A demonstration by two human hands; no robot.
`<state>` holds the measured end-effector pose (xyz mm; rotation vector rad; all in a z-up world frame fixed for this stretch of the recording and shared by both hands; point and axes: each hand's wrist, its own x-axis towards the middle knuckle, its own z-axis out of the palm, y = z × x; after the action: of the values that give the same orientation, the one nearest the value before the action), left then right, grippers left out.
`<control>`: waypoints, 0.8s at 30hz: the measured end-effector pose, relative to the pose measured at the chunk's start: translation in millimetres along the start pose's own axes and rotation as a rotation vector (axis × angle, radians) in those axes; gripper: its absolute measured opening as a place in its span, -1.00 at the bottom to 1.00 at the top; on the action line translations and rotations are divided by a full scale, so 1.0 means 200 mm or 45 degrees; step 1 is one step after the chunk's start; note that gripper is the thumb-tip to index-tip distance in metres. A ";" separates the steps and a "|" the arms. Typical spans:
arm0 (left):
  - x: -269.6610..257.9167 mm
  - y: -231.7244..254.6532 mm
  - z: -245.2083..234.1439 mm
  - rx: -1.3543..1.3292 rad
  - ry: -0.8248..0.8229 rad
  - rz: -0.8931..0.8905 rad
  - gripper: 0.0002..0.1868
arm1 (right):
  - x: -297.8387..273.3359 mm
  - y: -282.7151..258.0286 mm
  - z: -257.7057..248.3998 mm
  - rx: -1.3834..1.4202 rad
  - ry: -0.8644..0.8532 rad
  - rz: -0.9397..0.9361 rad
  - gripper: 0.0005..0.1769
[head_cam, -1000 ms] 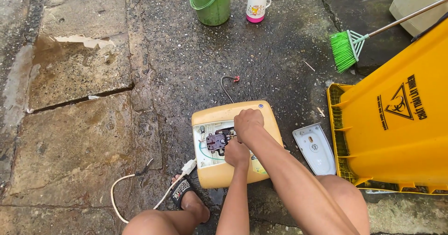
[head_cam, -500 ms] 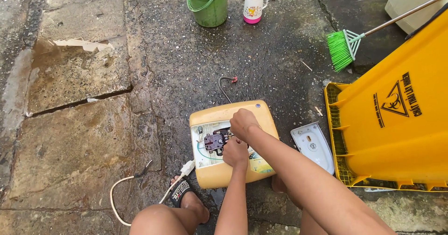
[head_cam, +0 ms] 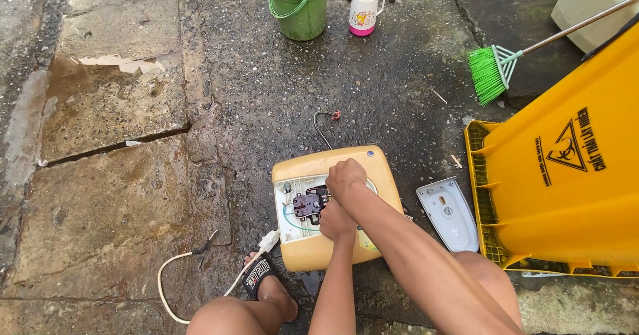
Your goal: Disassembling and repairing a small water heater or similar appliance using a screwdriver.
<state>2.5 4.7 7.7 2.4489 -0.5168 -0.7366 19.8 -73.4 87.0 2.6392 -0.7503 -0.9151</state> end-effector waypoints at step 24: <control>0.04 0.04 -0.05 -0.072 -0.141 0.197 -0.83 | 0.14 -0.02 -0.08 0.607 -0.467 0.522 -0.88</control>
<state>12.6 -2.1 15.6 2.2950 -0.7096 -0.8136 50.4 -83.2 83.6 2.5380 -1.7119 -1.2264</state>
